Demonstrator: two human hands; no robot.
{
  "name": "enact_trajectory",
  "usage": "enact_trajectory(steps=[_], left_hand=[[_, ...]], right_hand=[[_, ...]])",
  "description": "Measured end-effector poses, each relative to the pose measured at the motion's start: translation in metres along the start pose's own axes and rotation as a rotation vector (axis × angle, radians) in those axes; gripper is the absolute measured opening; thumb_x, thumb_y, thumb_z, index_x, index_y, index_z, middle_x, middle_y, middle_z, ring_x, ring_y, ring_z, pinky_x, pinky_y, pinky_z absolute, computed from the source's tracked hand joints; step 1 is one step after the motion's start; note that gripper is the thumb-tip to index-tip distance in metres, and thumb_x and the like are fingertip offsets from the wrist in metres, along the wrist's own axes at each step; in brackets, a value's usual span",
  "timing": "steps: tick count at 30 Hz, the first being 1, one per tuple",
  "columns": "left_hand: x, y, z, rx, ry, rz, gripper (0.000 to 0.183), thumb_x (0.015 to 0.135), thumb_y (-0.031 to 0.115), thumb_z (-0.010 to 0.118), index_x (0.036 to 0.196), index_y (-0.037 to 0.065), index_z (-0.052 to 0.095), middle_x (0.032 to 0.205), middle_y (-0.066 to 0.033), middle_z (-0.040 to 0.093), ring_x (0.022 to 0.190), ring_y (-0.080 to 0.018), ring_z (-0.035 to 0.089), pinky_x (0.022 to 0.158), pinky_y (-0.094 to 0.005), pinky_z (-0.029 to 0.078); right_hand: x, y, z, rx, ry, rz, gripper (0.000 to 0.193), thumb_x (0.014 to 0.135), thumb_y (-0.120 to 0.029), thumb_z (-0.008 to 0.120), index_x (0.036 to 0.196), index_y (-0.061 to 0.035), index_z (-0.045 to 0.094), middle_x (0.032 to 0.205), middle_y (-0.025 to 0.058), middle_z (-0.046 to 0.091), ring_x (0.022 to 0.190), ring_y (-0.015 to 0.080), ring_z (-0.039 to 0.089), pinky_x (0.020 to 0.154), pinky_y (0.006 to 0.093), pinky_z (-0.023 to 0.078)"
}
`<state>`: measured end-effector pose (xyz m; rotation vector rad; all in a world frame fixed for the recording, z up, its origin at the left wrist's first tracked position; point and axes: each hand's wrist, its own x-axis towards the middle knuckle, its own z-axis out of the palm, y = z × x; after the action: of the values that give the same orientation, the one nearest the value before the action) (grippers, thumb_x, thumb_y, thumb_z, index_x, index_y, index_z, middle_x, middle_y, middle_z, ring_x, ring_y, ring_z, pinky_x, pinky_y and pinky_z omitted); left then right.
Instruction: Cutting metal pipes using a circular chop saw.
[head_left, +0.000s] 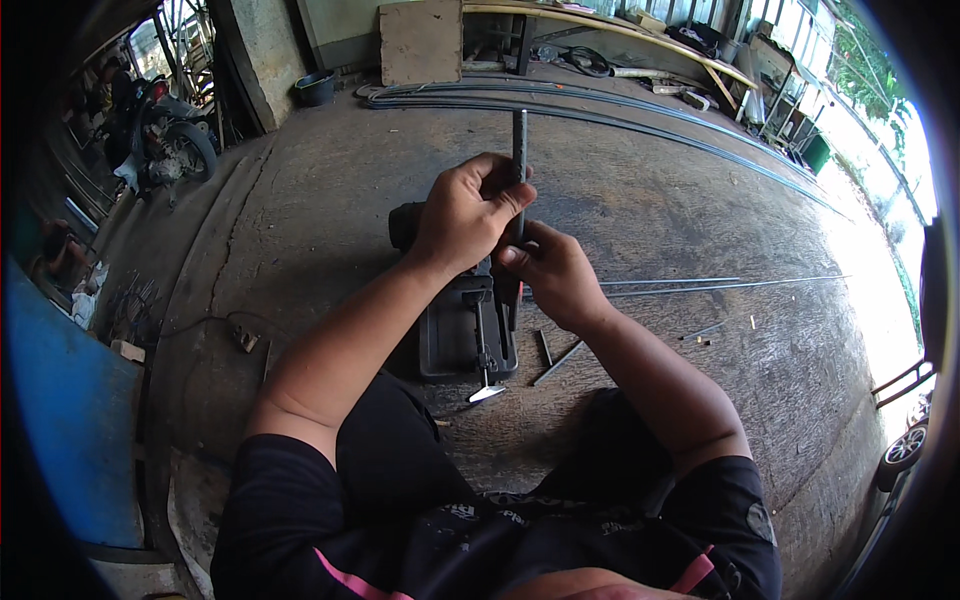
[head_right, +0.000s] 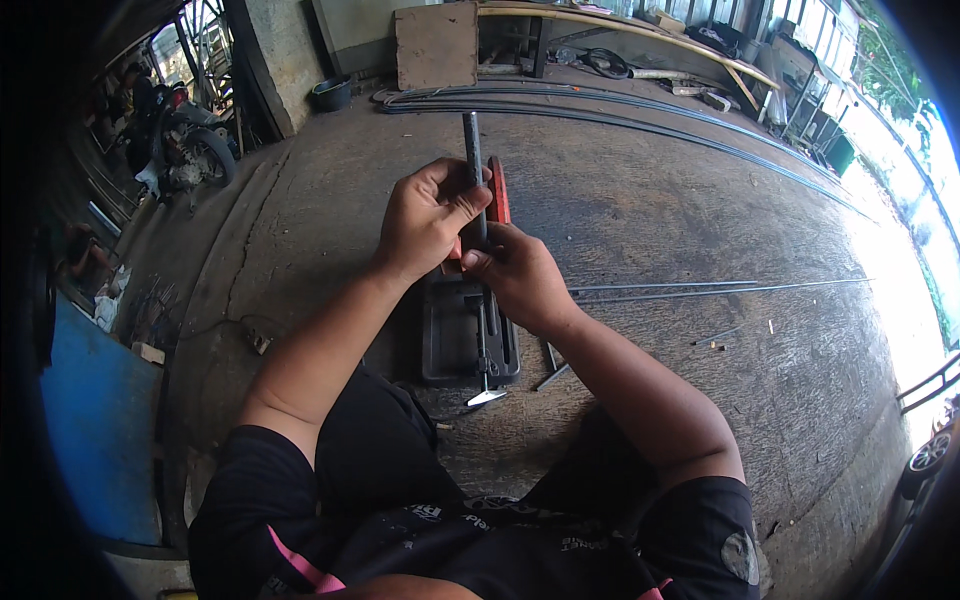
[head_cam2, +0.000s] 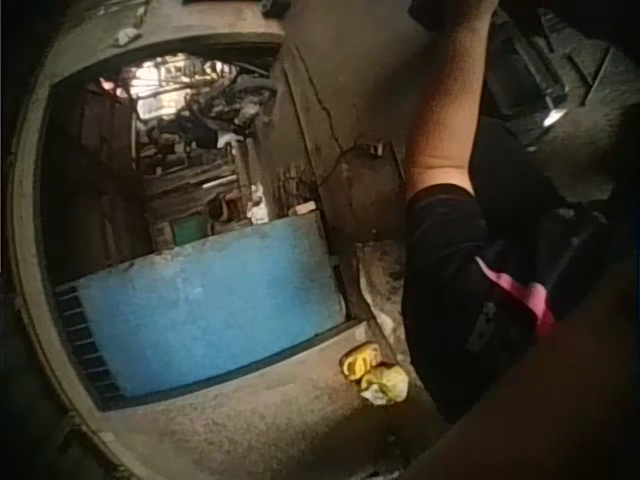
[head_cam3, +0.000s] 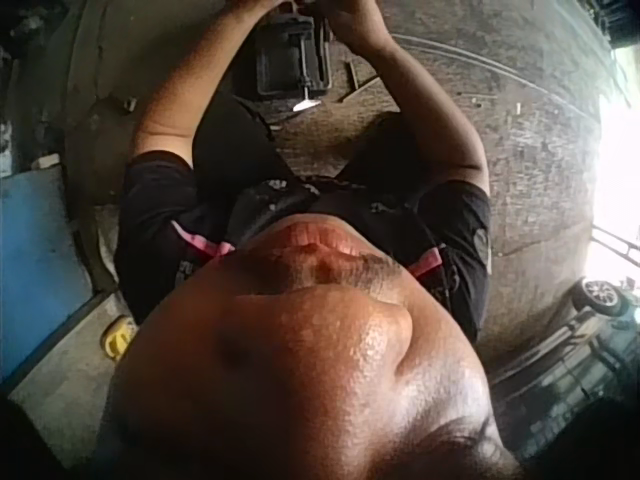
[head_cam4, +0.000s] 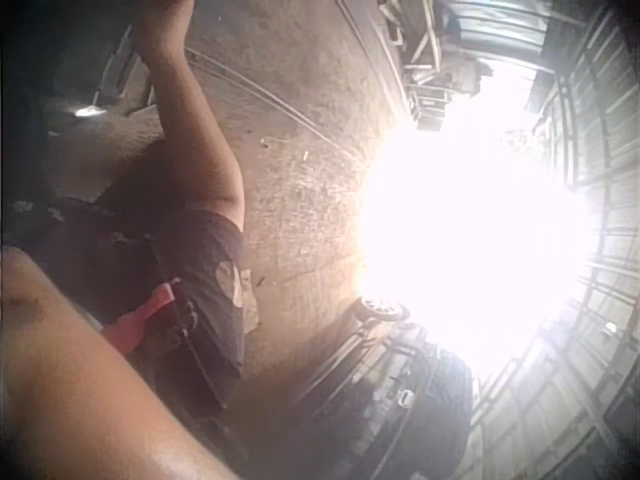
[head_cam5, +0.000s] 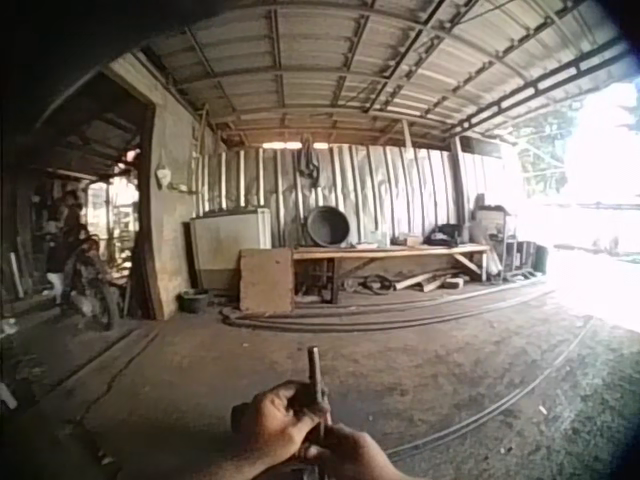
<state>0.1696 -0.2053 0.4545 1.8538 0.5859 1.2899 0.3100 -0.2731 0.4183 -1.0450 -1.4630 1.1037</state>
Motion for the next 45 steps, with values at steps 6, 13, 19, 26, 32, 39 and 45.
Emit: enact_trajectory(steps=[6,13,19,26,32,39,45], left_hand=[[-0.003,0.008,0.000,0.018,0.010,0.012,0.018,0.087,0.016,0.071,0.092,0.001,0.063,0.080,-0.0035,0.066,0.074,-0.0100,0.061,0.069,-0.0258,0.049],[-0.003,0.005,0.006,0.014,0.037,0.088,0.022,0.085,0.019,0.074,0.089,0.003,0.058,0.076,-0.0014,0.064,0.071,-0.0080,0.060,0.065,-0.0238,0.048],[-0.003,0.004,0.010,-0.003,0.047,0.111,0.025,0.085,0.021,0.075,0.087,0.005,0.055,0.072,0.0003,0.061,0.067,-0.0070,0.058,0.063,-0.0230,0.047],[-0.007,0.005,0.015,0.025,0.047,0.122,0.028,0.085,0.022,0.075,0.090,0.006,0.053,0.072,0.0013,0.058,0.067,-0.0063,0.056,0.062,-0.0221,0.045],[-0.011,0.005,0.016,-0.025,-0.023,0.198,0.026,0.086,0.018,0.073,0.093,0.005,0.052,0.075,0.0013,0.057,0.071,-0.0061,0.055,0.066,-0.0224,0.046],[-0.017,0.003,0.014,-0.028,-0.112,0.118,0.020,0.089,0.011,0.069,0.098,0.004,0.052,0.088,-0.0008,0.060,0.084,-0.0078,0.059,0.079,-0.0231,0.048],[-0.006,-0.048,0.026,0.175,-0.294,-0.219,0.029,0.088,0.020,0.070,0.106,-0.001,0.060,0.096,-0.0055,0.063,0.089,-0.0139,0.063,0.083,-0.0249,0.051]], right_hand=[[-0.006,-0.006,0.004,0.035,-0.004,0.066,0.023,0.094,-0.015,0.060,0.109,0.0038,0.060,0.092,0.0082,0.067,0.089,0.0115,0.063,0.081,0.0283,0.050],[-0.009,-0.009,0.002,-0.042,-0.018,0.058,0.026,0.096,-0.013,0.057,0.114,0.0048,0.059,0.095,0.0083,0.067,0.091,0.0103,0.061,0.082,0.0290,0.049],[-0.014,-0.009,0.001,0.022,-0.040,0.044,0.028,0.097,-0.012,0.056,0.118,0.0062,0.058,0.098,0.0098,0.067,0.092,0.0111,0.061,0.083,0.0296,0.049],[-0.016,-0.006,0.001,0.163,-0.039,0.047,0.030,0.096,-0.009,0.055,0.121,0.0073,0.055,0.099,0.0124,0.067,0.097,0.0143,0.063,0.085,0.0301,0.051],[-0.016,0.002,-0.002,0.000,0.012,-0.047,0.024,0.093,-0.007,0.058,0.114,0.0046,0.058,0.099,0.0102,0.067,0.095,0.0130,0.063,0.086,0.0294,0.049],[-0.017,0.009,-0.006,0.090,0.003,-0.108,0.027,0.096,-0.013,0.057,0.118,0.0021,0.055,0.099,0.0090,0.065,0.094,0.0134,0.061,0.087,0.0299,0.048],[-0.023,0.067,-0.023,0.459,0.139,0.212,0.031,0.102,-0.030,0.046,0.115,-0.0024,0.048,0.080,0.0033,0.054,0.065,0.0115,0.052,0.059,0.0273,0.045]])
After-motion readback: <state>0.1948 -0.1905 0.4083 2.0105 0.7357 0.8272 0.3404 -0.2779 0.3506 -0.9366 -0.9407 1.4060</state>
